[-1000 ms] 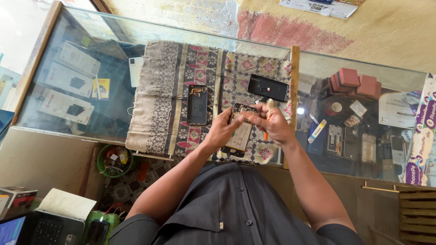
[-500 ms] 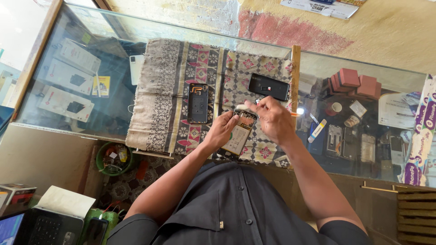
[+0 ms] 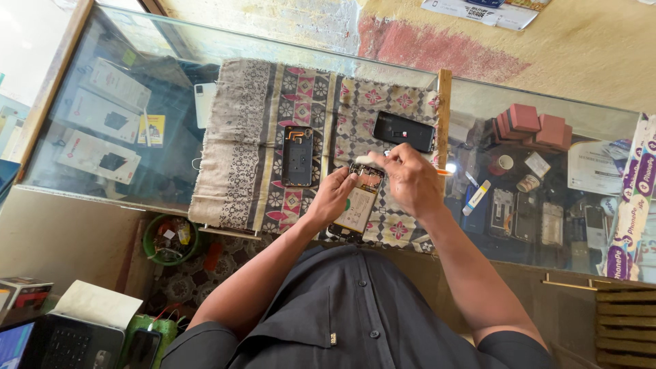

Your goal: The person uses a red-handled screwdriver to remove screws from a disassembled smartphone motherboard. They then use a small brush to clean the board's surface and connectors. The person handles the motherboard and a separate phone chassis throughout the clip.

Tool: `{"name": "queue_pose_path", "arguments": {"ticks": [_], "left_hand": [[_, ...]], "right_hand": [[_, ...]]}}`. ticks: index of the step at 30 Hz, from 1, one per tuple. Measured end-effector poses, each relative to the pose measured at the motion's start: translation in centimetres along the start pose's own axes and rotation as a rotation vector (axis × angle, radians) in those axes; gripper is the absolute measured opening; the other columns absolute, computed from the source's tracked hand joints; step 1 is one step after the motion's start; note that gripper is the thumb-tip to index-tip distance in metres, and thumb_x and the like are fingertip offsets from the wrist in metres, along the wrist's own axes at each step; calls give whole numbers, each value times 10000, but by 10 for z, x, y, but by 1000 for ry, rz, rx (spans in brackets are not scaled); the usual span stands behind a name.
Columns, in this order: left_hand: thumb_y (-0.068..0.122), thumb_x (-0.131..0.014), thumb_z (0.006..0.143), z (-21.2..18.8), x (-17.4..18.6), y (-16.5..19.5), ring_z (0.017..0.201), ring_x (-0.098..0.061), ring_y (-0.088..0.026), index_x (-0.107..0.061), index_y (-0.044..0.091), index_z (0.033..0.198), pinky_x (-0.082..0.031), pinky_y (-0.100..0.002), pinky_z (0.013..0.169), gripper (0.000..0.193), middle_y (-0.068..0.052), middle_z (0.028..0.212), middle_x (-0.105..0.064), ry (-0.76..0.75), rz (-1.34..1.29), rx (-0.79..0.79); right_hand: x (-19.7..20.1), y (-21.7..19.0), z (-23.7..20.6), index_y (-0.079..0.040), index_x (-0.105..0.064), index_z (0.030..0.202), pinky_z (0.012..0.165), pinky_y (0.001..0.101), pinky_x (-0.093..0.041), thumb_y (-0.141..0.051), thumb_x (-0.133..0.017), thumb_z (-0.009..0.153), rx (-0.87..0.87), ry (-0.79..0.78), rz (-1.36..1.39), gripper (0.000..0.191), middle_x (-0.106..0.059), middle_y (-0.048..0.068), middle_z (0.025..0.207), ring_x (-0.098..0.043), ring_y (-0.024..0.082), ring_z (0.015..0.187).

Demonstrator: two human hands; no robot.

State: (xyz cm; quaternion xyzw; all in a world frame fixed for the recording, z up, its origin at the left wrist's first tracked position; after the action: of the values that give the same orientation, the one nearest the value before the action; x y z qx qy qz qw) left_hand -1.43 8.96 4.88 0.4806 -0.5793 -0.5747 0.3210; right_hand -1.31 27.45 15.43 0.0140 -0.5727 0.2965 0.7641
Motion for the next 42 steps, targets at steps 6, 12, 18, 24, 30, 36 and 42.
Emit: {"name": "queue_pose_path", "arguments": {"ticks": [6, 12, 18, 24, 30, 36, 42], "left_hand": [[250, -494, 1122, 8, 2, -21, 704, -447, -29, -569, 6, 967, -424, -252, 597, 298, 35, 801, -542, 15, -97, 4], [214, -561, 1073, 19, 10, -40, 785, -596, -54, -646, 24, 1054, -521, -246, 711, 209, -7, 916, -670, 129, -463, 2], [224, -541, 1029, 15, 18, -35, 780, -673, -96, -674, 80, 1147, -592, -316, 698, 229, -8, 988, -696, 186, -564, 158], [250, -507, 1070, 19, 18, -36, 801, -718, -139, -634, 55, 1103, -623, -329, 695, 235, -47, 976, -701, 263, -643, 143], [256, -512, 1087, 25, 4, -36, 777, -690, -96, -612, 36, 1077, -622, -321, 681, 241, -14, 920, -666, 262, -584, 39], [246, -516, 1065, 22, 11, -25, 786, -704, -102, -587, 34, 1113, -628, -314, 714, 229, -34, 931, -698, 179, -477, -54], [275, -550, 1103, 19, 17, -21, 870, -704, -116, -553, 30, 1171, -631, -332, 803, 254, -48, 1004, -673, 41, -480, -101]], "right_hand": [[-13, 10, -2, -194, -779, 1237, 695, 347, -554, 61, -655, 882, -85, 9, 75, 455, -611, 59, 929, -644, 216, 796], [-50, 36, -16, -161, -623, 1420, 646, 351, -581, -26, -562, 995, -531, -276, 87, 450, -599, 113, 986, -647, 245, 752], [-79, 38, -37, -121, -647, 1356, 738, 386, -599, -223, -699, 927, -458, -314, 24, 444, -737, 121, 971, -704, 241, 793], [-52, 16, -35, -92, -625, 1391, 932, 432, -588, -400, -701, 981, -249, -16, 238, 518, -660, 160, 1302, -703, 318, 1106], [-51, -20, -13, -145, -471, 1512, 907, 464, -562, -488, -800, 769, -302, -205, 227, 881, -519, 182, 1422, -669, 364, 1101], [-52, -18, -12, -172, -522, 1498, 907, 414, -592, -267, -759, 720, -344, -176, 373, 819, -584, 138, 1328, -686, 326, 1090], [-45, -15, -14, -125, -507, 1493, 984, 446, -538, -174, -782, 732, -177, -46, 432, 811, -611, 165, 1311, -654, 352, 1156]]}}
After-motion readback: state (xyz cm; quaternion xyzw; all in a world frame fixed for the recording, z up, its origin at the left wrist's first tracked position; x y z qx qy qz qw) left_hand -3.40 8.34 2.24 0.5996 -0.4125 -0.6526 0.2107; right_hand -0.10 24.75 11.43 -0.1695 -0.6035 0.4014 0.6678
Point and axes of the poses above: each hand's wrist, its own z-axis towards the middle knuckle, its own x-axis out of the back of the hand, y = z × x, the point moved 1 cm from there along z, towards the middle knuckle
